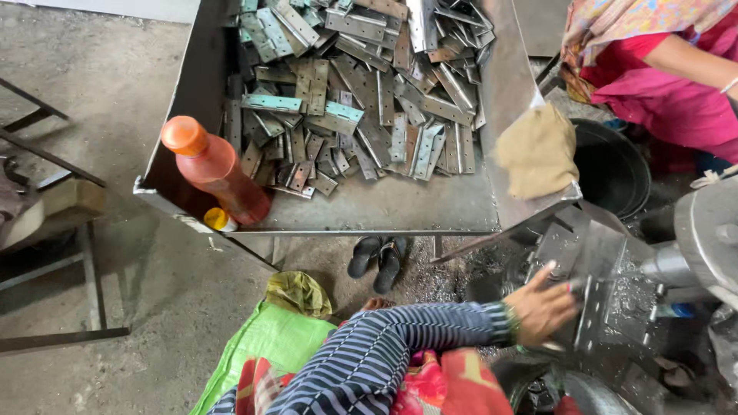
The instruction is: The person repeatedly picks up metal hinge-like parts from a pile, places them on a grinding machine, and operates the machine to grind the parts. The person then removes the ground parts and places them back into the pile.
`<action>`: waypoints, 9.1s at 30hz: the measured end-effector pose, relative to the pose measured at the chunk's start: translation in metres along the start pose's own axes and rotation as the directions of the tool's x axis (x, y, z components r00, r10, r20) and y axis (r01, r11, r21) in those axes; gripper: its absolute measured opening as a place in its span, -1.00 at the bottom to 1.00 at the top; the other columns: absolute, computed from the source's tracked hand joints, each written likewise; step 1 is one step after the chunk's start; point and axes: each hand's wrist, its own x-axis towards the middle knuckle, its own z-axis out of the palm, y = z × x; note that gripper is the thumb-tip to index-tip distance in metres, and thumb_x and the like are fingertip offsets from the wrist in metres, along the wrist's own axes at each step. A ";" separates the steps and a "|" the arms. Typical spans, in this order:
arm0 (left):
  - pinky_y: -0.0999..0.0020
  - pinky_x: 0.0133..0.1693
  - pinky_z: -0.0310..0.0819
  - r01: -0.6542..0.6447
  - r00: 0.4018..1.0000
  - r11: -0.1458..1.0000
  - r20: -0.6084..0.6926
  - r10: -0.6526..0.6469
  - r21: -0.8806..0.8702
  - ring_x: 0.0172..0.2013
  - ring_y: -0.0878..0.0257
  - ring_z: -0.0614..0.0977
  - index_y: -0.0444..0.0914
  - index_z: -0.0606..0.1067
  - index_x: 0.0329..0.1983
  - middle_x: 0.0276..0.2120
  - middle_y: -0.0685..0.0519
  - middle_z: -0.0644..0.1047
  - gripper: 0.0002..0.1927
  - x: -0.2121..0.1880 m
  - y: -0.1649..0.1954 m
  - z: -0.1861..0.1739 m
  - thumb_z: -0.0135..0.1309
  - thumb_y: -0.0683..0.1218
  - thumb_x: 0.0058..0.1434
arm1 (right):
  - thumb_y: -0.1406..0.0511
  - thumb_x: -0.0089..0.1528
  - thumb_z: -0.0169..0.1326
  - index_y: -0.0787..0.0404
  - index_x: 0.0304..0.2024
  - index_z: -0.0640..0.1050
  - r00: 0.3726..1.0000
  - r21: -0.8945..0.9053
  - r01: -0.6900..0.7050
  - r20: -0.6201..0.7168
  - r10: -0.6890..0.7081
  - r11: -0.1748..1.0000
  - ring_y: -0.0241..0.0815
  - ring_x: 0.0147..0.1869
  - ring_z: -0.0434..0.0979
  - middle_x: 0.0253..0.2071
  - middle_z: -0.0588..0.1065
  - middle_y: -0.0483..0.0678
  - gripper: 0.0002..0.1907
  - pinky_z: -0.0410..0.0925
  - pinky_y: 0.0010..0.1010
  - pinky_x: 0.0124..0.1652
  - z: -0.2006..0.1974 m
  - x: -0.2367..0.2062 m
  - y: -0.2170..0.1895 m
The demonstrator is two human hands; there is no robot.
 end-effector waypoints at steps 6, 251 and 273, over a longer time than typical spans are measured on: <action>-0.24 0.45 0.09 -0.300 0.907 0.948 -0.342 0.247 -0.111 0.36 0.25 0.31 0.13 0.43 0.26 0.24 0.24 0.43 -0.56 0.014 -0.012 0.035 0.01 0.01 0.29 | 0.11 0.26 0.08 -0.15 0.37 0.20 1.000 0.004 0.015 -0.012 -0.015 1.000 0.36 0.16 0.52 0.10 0.50 0.27 -0.36 0.38 0.15 0.11 0.002 0.000 0.001; -0.28 0.51 -0.57 0.168 0.981 0.961 -0.061 -0.186 -0.218 0.57 0.04 0.05 -0.36 0.23 0.51 0.44 -0.13 0.30 -0.38 0.051 0.020 0.035 -0.20 0.04 0.47 | 0.06 0.21 0.13 -0.07 0.35 0.18 0.990 -0.029 -0.055 -0.132 0.050 0.998 0.23 0.16 0.53 0.07 0.50 0.16 -0.29 0.41 0.11 0.05 0.057 -0.087 0.056; -0.39 0.31 -0.71 0.229 0.972 0.960 0.084 -0.218 -0.163 0.52 0.11 -0.19 -0.25 0.10 0.48 0.52 -0.06 0.02 -0.33 0.094 -0.006 0.019 -0.31 0.19 0.42 | 0.15 0.23 0.16 -0.11 0.40 0.09 1.000 -0.046 0.002 0.027 0.000 0.999 0.31 0.13 0.55 0.11 0.48 0.26 -0.24 0.39 0.08 0.11 -0.006 -0.097 0.054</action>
